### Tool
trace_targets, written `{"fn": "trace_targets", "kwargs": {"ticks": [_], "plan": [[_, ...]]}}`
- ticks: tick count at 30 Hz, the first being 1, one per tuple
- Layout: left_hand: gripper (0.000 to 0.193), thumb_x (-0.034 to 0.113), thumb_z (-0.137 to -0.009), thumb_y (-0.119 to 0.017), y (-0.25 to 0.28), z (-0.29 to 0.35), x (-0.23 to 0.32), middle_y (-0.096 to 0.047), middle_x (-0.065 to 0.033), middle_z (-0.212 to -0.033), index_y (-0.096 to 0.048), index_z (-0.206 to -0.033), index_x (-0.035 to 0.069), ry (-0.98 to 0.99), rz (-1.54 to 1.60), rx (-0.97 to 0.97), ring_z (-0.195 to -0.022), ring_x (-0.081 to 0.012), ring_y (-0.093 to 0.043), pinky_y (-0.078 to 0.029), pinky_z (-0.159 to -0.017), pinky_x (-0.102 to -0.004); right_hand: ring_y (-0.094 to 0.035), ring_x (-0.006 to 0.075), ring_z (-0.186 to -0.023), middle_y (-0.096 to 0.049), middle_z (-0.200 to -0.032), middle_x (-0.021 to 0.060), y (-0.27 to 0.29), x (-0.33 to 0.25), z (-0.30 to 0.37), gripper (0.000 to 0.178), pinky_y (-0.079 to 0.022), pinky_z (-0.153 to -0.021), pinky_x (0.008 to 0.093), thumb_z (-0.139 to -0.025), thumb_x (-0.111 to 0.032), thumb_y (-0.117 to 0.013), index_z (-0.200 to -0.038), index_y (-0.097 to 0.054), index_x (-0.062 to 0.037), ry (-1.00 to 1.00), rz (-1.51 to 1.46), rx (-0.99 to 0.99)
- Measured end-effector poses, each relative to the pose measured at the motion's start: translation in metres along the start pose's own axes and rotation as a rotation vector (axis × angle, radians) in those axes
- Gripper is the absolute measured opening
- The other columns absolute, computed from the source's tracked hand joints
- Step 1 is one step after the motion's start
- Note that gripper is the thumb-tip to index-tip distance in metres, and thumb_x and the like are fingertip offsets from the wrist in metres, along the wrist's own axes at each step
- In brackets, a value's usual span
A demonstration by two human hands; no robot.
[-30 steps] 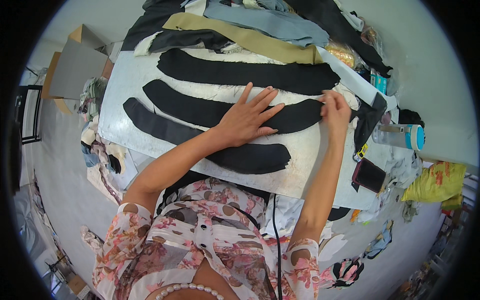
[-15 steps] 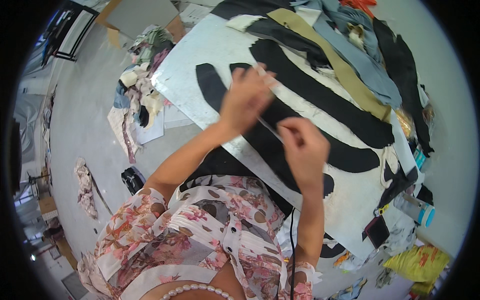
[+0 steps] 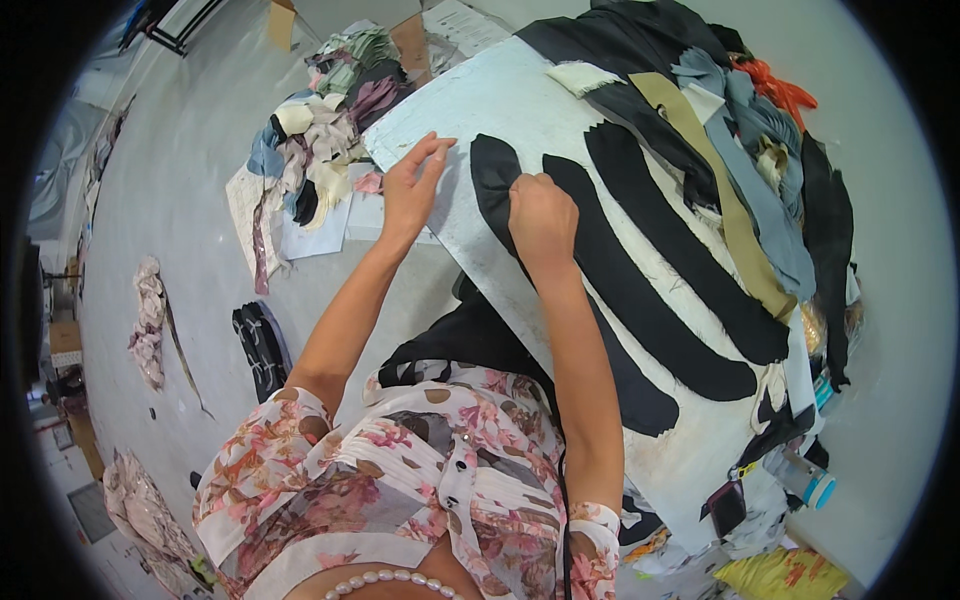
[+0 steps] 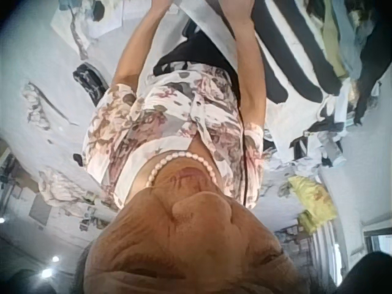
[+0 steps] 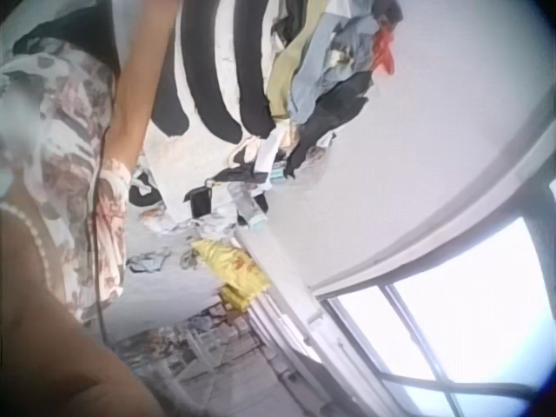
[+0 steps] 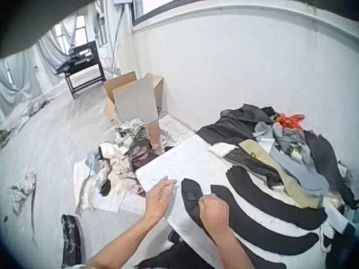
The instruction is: The person arranges multiple black fabric pieces on a white table surface. They repeatedly pick up, place, and adjust the pieces to align them in parallel rows.
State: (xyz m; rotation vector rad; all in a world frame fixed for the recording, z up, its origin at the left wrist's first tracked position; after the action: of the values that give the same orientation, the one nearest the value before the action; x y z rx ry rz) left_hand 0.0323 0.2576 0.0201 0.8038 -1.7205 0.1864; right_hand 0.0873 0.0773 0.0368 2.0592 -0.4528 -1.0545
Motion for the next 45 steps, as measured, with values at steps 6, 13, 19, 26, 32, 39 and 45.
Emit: {"fn": "trace_targets", "kwargs": {"ticks": [6, 13, 19, 26, 32, 39, 45], "plan": [[0.050, 0.033, -0.097, -0.053, -0.057, 0.009, 0.011, -0.039, -0.0203, -0.149, -0.045, -0.143, 0.016, -0.203, -0.553, -0.277, -0.144, -0.0360, -0.025, -0.011, -0.111, -0.0635, -0.062, 0.0353, -0.074, -0.064, -0.079, 0.0134, 0.002, -0.003, -0.003, 0.009, -0.048, -0.065, 0.0424, -0.086, -0.011, -0.062, -0.082, -0.065, -0.0033, 0.007, 0.041, -0.028], [0.052, 0.027, -0.097, -0.049, -0.070, 0.014, 0.008, -0.032, -0.0190, -0.153, -0.040, -0.147, 0.019, -0.269, -0.762, -0.296, -0.143, -0.0377, -0.024, -0.013, -0.113, -0.0621, -0.063, 0.0221, -0.068, -0.065, -0.076, 0.0089, 0.053, 0.042, 0.005, 0.010, -0.049, -0.062, 0.0347, -0.089, -0.011, -0.059, -0.091, -0.065, -0.0031, -0.243, -0.259, 0.146], [0.050, 0.028, -0.098, -0.044, -0.070, 0.015, 0.006, -0.032, -0.0174, -0.153, -0.039, -0.147, 0.019, -0.274, -0.817, -0.292, -0.144, -0.0363, -0.025, -0.013, -0.113, -0.0613, -0.064, 0.0135, -0.078, -0.067, -0.093, 0.0087, 0.098, 0.085, 0.039, 0.017, -0.051, -0.075, 0.0250, -0.098, -0.013, -0.057, -0.104, -0.061, 0.0027, -0.398, -0.986, 0.367], [0.052, 0.028, -0.099, -0.044, -0.067, 0.012, 0.002, -0.030, -0.0178, -0.154, -0.035, -0.149, 0.017, -0.242, -0.772, -0.265, -0.145, -0.0352, -0.021, -0.011, -0.115, -0.0581, -0.070, 0.0234, -0.089, -0.069, -0.099, 0.0154, 0.134, 0.082, 0.058, 0.022, -0.054, -0.083, 0.0310, -0.100, -0.017, -0.054, -0.107, -0.057, 0.0033, -0.254, -1.322, 0.430], [0.042, 0.040, -0.100, -0.048, -0.078, 0.054, 0.060, -0.066, -0.0112, -0.110, -0.064, -0.113, 0.003, 0.073, 0.150, -0.499, -0.102, -0.0237, -0.062, -0.050, -0.087, -0.0370, -0.063, 0.0140, -0.075, -0.068, -0.090, 0.0077, 0.139, 0.046, 0.059, 0.012, -0.049, -0.073, 0.0271, -0.096, -0.011, -0.059, -0.100, -0.061, 0.0002, -0.263, -0.602, 0.400], [0.050, 0.044, -0.101, -0.047, -0.099, 0.090, 0.082, -0.065, -0.0091, -0.115, -0.056, -0.129, 0.004, 0.592, 0.884, -0.569, -0.100, -0.0160, -0.062, -0.052, -0.080, -0.0327, -0.063, 0.0236, -0.075, -0.063, -0.086, 0.0042, 0.134, -0.045, 0.056, 0.019, -0.052, -0.064, 0.0337, -0.073, 0.000, -0.070, -0.090, -0.067, -0.0081, 0.232, -0.031, 0.383], [0.039, 0.029, -0.101, -0.052, -0.070, 0.059, 0.083, -0.071, -0.0080, -0.104, -0.059, -0.125, -0.001, 0.434, 0.767, -0.390, -0.090, -0.0111, -0.066, -0.052, -0.082, -0.0270, -0.064, 0.0235, -0.094, -0.063, -0.106, 0.0082, 0.128, -0.042, 0.047, 0.039, -0.051, -0.079, 0.0303, -0.069, -0.006, -0.077, -0.106, -0.065, -0.0090, 0.208, -0.301, 0.303]]}}
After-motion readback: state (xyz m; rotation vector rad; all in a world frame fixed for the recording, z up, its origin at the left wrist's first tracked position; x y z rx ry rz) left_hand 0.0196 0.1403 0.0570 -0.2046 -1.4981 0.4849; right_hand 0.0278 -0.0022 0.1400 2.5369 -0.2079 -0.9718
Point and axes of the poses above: each hand's wrist, its own z-axis away from the middle knuckle, its own y-axis out of the back of the hand, x = y × z, the point moved 10 cm from there along -z, towards the middle knuckle
